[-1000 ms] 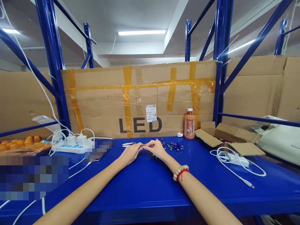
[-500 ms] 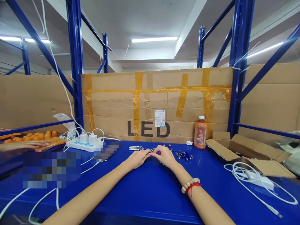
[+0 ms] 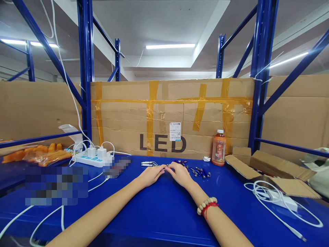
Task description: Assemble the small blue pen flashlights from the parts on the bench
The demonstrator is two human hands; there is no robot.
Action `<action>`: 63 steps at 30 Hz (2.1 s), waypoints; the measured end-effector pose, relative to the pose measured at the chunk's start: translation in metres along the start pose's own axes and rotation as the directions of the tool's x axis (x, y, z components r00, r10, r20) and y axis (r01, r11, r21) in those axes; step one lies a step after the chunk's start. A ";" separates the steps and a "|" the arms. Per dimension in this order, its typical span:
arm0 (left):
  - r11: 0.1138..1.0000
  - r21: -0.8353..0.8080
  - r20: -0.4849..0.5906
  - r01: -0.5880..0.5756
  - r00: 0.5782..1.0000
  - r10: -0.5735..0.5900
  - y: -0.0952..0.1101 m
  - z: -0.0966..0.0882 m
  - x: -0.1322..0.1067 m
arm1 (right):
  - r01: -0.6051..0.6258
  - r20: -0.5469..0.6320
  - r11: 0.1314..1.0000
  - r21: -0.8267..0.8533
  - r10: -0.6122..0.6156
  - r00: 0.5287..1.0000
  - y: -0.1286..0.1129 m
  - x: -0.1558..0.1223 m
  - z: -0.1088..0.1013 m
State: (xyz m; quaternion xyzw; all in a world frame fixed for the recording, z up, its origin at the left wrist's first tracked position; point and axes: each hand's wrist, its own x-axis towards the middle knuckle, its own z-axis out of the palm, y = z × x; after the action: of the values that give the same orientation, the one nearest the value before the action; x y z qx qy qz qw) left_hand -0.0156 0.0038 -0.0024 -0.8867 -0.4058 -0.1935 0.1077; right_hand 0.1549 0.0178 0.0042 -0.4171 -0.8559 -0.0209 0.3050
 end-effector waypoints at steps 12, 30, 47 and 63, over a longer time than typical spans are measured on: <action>0.998 0.063 0.007 0.024 1.000 -0.025 -0.002 0.001 0.001 | -0.012 -0.005 1.000 0.003 0.012 1.000 -0.002 -0.002 0.000; 0.995 -0.057 -0.050 0.078 0.995 -0.081 -0.002 -0.003 0.001 | -0.085 -0.036 0.774 0.627 0.138 0.990 0.007 0.006 0.007; 0.995 -0.098 -0.054 -0.008 0.999 0.003 -0.004 0.000 -0.002 | -0.198 0.097 0.634 0.748 0.190 0.977 -0.001 0.001 0.005; 1.000 -0.004 -0.101 0.019 0.995 -0.019 -0.003 0.002 -0.001 | -0.241 0.067 0.664 0.708 0.277 0.958 -0.005 0.002 0.005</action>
State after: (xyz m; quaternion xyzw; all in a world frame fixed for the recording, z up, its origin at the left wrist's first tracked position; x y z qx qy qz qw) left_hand -0.0183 0.0056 -0.0043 -0.8722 -0.4078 -0.2398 0.1247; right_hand 0.1472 0.0175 0.0024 -0.3843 -0.7220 0.3435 0.4615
